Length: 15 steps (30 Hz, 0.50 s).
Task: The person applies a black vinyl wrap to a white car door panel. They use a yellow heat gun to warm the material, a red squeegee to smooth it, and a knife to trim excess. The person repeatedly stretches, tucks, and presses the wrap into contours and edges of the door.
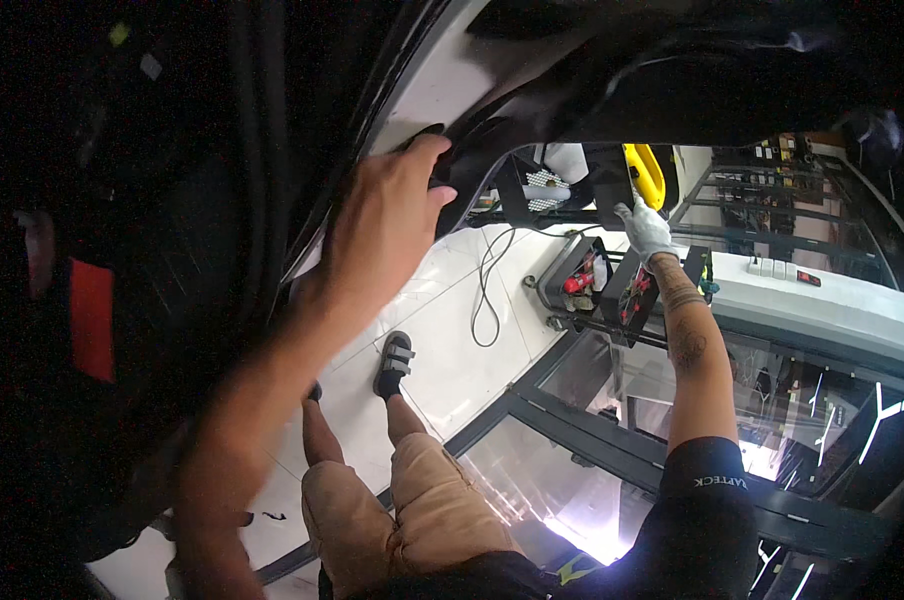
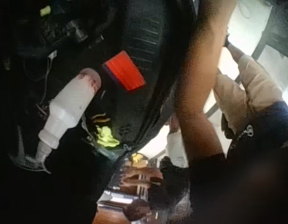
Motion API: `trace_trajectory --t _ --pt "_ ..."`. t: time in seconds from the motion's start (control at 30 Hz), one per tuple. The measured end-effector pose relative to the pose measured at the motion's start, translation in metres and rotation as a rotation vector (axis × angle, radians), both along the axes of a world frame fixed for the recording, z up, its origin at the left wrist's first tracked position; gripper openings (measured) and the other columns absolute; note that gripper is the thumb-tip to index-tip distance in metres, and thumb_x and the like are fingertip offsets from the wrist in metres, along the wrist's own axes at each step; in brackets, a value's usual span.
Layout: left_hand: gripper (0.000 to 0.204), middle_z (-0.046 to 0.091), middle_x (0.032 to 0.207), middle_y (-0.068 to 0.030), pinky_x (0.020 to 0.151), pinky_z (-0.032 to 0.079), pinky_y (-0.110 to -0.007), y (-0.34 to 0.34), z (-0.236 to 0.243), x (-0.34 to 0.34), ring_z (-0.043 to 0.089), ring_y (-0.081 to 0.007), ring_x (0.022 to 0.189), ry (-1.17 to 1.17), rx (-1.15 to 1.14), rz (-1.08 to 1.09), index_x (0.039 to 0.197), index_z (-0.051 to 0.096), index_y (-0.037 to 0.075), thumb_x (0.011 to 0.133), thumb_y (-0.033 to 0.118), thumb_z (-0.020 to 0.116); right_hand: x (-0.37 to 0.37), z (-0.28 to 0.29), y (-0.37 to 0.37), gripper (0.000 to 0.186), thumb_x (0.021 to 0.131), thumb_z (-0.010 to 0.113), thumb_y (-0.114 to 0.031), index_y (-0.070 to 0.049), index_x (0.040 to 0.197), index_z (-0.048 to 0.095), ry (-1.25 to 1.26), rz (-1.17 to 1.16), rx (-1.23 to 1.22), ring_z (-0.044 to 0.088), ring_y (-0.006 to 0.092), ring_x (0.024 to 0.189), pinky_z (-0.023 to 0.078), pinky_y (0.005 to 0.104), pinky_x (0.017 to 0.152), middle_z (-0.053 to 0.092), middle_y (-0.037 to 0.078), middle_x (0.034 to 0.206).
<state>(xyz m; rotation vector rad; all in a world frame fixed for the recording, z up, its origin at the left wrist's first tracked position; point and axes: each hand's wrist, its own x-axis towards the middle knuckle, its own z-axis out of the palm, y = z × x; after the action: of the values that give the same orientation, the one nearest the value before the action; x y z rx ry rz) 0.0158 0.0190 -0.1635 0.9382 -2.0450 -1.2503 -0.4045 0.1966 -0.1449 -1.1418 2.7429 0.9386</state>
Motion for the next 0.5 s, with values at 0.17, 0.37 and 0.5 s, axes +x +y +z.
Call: trace_trajectory --t 0.17,0.37,0.5 --pt "0.015 0.064 0.084 -0.0188 0.068 0.05 -0.041 0.025 -0.022 -0.043 0.063 -0.0378 0.076 0.183 -0.198 0.472 0.094 0.06 0.0 0.081 0.006 0.063 -0.008 0.001 -0.003 0.07 0.091 0.043 -0.055 -0.001 0.136 0.04 -0.037 -0.082 0.002 0.056 0.0394 0.108 0.043 0.0444 0.092 0.058 0.028 0.114" --pt "0.017 0.059 0.084 -0.0175 0.071 0.048 -0.044 0.049 -0.012 -0.082 0.06 -0.0344 0.08 0.248 -0.232 0.827 0.096 0.056 0.001 0.081 0.005 0.062 -0.014 0.004 0.005 0.067 0.091 0.046 -0.052 -0.004 0.137 0.037 -0.102 -0.104 -0.082 0.057 0.0407 0.106 0.043 0.0456 0.091 0.059 0.027 0.112" --pt "0.028 0.062 0.091 -0.0186 0.071 0.048 -0.042 0.049 -0.011 -0.089 0.061 -0.0355 0.082 0.298 -0.148 0.914 0.106 0.057 -0.002 0.083 0.012 0.066 0.01 0.022 0.002 0.064 0.086 0.06 -0.045 -0.003 0.132 0.043 0.137 0.191 -0.124 0.057 0.0392 0.101 0.046 0.0467 0.086 0.057 0.022 0.111"
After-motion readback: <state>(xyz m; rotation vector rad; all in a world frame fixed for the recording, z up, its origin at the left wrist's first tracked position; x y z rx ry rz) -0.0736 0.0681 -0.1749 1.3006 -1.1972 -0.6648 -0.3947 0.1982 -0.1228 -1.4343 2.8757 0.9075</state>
